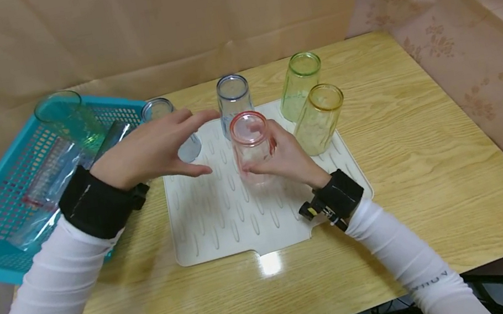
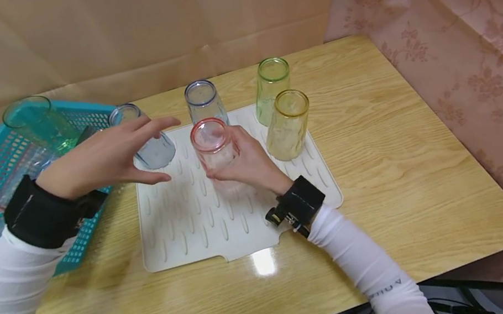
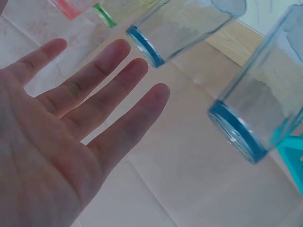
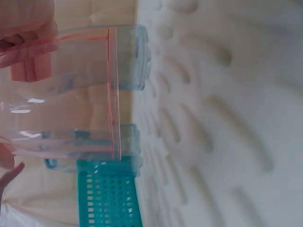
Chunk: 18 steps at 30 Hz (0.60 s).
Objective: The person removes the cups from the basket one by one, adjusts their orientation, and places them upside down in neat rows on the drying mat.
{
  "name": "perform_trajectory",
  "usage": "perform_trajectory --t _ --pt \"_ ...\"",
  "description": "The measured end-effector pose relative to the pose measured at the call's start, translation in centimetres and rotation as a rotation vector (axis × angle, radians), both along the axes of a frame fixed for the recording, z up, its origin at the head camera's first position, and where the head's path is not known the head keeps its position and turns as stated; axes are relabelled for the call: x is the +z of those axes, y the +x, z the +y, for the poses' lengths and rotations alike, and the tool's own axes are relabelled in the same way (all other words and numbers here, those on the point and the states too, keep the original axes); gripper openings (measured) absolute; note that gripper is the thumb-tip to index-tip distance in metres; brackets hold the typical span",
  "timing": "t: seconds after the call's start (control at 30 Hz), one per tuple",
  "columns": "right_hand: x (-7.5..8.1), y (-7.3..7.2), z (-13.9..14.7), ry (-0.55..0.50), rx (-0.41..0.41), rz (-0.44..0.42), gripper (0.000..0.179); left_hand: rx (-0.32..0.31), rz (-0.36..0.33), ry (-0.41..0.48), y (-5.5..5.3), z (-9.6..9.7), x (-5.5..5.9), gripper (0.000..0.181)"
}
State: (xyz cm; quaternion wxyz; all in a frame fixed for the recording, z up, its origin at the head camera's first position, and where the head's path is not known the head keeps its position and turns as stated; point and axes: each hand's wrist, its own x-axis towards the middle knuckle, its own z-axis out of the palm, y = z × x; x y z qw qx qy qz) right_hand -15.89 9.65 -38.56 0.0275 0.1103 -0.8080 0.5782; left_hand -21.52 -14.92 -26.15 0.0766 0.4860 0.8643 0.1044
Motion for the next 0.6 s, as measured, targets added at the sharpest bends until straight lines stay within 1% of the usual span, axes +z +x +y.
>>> perform_trajectory --t 0.13,0.27,0.37,0.53,0.6 --pt "-0.5 -0.6 0.5 -0.005 0.021 -0.014 0.077 0.036 -0.028 -0.014 0.0 -0.7 -0.2 0.085" --pt "-0.9 -1.2 0.8 0.011 0.052 -0.024 0.079 0.046 -0.049 -0.012 0.0 -1.1 -0.3 0.085" --pt "-1.3 -1.7 1.0 0.044 0.086 -0.027 0.083 0.057 -0.062 -0.014 0.0 -1.3 -0.4 0.086" --pt "-1.6 -2.3 1.2 0.085 0.134 -0.023 0.09 0.069 -0.067 -0.013 -0.1 -1.6 -0.4 0.086" --pt "-1.6 -2.5 1.2 0.093 0.147 -0.034 0.091 0.074 -0.065 -0.013 -0.1 -1.8 -0.4 0.085"
